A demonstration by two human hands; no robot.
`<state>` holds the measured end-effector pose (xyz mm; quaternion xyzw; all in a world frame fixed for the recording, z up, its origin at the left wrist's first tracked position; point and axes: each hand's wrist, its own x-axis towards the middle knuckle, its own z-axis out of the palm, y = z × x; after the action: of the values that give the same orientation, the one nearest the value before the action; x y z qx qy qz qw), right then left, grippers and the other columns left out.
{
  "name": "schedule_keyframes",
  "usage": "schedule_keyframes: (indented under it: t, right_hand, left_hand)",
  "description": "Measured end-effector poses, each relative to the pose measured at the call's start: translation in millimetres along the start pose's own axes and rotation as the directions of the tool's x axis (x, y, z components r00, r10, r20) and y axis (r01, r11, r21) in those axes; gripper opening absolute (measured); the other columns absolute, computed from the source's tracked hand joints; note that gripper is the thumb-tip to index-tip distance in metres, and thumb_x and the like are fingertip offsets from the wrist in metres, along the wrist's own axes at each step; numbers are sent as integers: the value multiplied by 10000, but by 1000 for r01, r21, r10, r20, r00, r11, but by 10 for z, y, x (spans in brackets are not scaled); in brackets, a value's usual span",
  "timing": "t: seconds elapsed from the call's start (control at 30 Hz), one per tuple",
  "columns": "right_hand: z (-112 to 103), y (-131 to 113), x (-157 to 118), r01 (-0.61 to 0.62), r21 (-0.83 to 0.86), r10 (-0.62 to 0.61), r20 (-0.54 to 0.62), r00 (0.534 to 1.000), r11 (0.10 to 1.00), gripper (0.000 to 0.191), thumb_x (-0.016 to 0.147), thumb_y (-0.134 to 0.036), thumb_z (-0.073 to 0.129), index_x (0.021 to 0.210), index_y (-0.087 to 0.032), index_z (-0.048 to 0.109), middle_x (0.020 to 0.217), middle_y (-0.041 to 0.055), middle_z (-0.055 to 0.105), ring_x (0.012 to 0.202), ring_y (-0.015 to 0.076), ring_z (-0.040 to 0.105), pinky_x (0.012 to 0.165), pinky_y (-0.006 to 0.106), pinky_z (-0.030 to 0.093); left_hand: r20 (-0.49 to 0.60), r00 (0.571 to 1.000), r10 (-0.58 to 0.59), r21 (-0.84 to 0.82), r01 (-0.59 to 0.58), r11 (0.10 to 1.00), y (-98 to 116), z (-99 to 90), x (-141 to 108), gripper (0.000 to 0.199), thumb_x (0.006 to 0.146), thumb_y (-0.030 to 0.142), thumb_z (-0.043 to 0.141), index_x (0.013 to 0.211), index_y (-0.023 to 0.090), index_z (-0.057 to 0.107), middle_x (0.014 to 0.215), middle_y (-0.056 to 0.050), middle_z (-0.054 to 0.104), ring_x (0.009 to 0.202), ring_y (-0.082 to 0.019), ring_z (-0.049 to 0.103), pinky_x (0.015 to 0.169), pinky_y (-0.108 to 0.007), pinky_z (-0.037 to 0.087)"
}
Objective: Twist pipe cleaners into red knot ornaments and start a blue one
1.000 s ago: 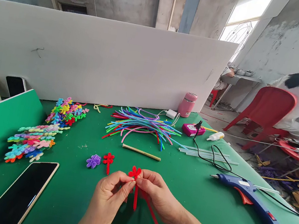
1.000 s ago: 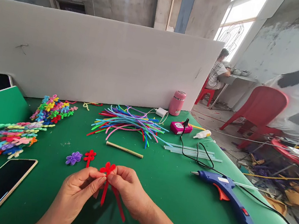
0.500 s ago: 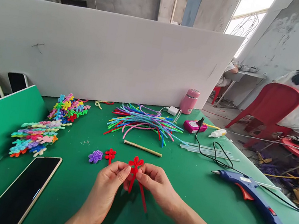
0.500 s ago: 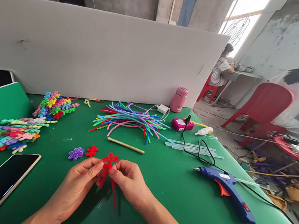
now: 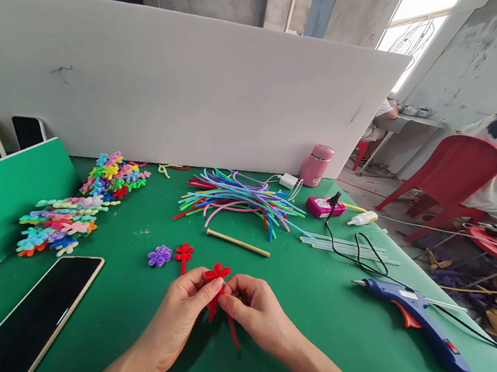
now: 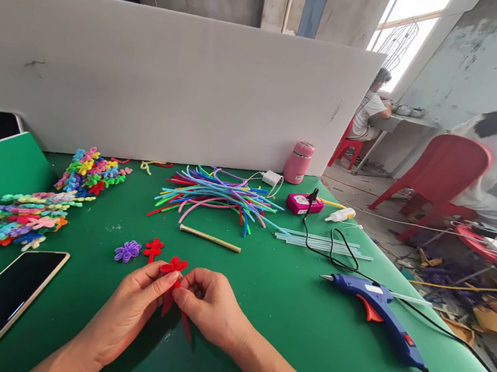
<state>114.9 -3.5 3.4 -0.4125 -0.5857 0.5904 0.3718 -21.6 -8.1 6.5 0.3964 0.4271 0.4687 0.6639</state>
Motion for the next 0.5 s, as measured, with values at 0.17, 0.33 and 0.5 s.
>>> schedule_keyframes:
  t: [0.17,0.33,0.5]
  right_hand:
    - [1,9,2,-12,-28,11,-39,999,1000,253,738,-368,519,607,-164,447,508,-50,417,440,62,344,407,191,246]
    - [8,18,-2,16,63,-13,-37,999,998,256,753,-382,508,631,-164,451,535,-22,512,477,83,453,448,198,356]
    - [19,42,1,23,87,-19,-39,999,996,291,775,-439,466,669,-172,426,481,-15,534,398,94,456,370,194,336]
  left_hand:
    - [-21,1000,16,36,-15,999,-29,2,4,125,714,281,606,694,159,587,635,31,536,622,-95,481,599,-206,380]
    - [32,999,-2,22,2,1000,-20,35,-8,167,735,301,578,667,151,553,580,35,505,561,-88,465,551,-206,378]
    - [61,997,-56,-21,58,998,-16,51,-9,182,728,322,581,698,147,538,560,44,477,474,-67,422,460,-197,352]
